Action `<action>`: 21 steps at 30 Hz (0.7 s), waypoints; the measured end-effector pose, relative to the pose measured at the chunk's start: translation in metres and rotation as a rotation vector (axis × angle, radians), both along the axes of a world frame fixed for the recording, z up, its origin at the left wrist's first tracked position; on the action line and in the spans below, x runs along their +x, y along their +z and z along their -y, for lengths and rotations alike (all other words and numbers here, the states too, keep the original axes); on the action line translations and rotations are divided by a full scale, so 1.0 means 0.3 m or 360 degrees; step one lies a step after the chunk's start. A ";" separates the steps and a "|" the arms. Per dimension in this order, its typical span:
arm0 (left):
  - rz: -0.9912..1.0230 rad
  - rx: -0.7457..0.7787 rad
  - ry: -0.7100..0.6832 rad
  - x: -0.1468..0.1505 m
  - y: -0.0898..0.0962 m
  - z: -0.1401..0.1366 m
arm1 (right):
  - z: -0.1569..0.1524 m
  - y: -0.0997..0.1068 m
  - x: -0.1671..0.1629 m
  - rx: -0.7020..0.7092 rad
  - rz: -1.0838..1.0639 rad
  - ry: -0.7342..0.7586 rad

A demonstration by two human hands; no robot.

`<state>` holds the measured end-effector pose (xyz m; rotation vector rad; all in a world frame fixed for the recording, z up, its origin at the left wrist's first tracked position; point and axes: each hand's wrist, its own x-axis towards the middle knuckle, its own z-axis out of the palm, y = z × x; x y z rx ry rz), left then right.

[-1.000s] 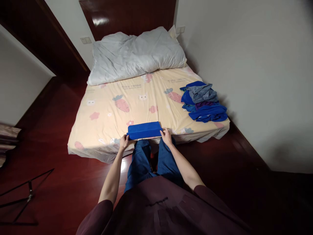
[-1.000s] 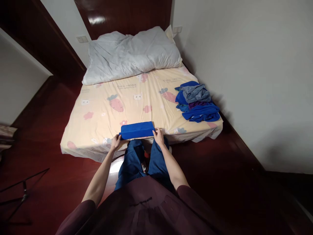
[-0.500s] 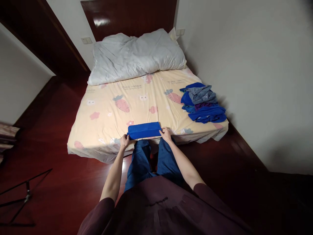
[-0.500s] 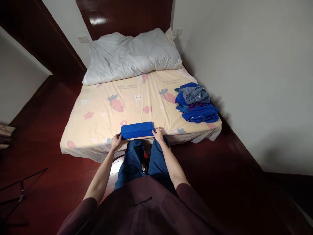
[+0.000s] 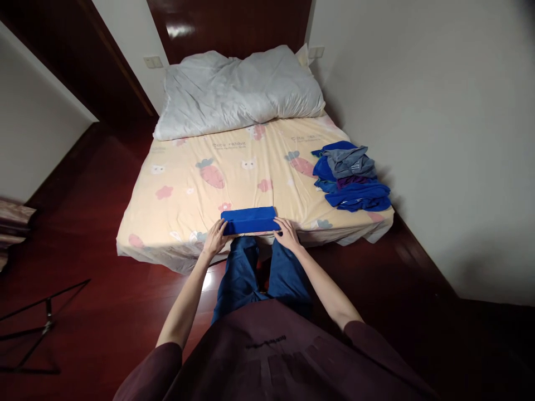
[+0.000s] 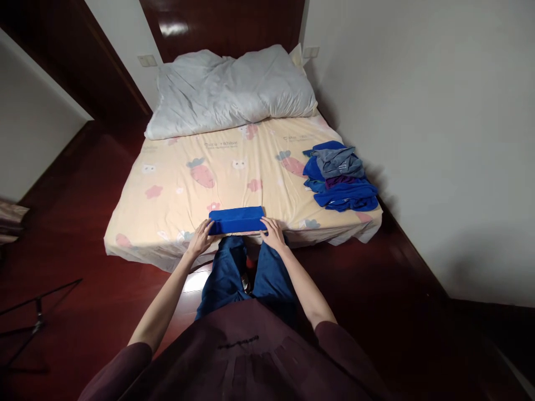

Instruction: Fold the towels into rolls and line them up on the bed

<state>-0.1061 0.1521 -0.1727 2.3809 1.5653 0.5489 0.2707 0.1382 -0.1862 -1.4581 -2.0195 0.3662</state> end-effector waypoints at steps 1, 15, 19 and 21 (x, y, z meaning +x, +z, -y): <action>-0.0048 -0.0014 -0.0048 0.014 -0.010 -0.006 | -0.009 0.008 -0.016 -0.0018 0.0062 0.0099; -0.0284 -0.0153 0.0023 0.061 -0.064 -0.104 | -0.130 -0.034 -0.046 -0.0247 0.0062 0.0105; -0.0240 -0.0160 -0.0004 0.037 -0.043 -0.094 | -0.147 -0.018 -0.036 -0.0262 0.0009 0.0123; -0.0155 -0.0174 -0.0036 0.013 -0.041 -0.077 | -0.148 -0.016 -0.020 -0.0293 -0.0023 0.0196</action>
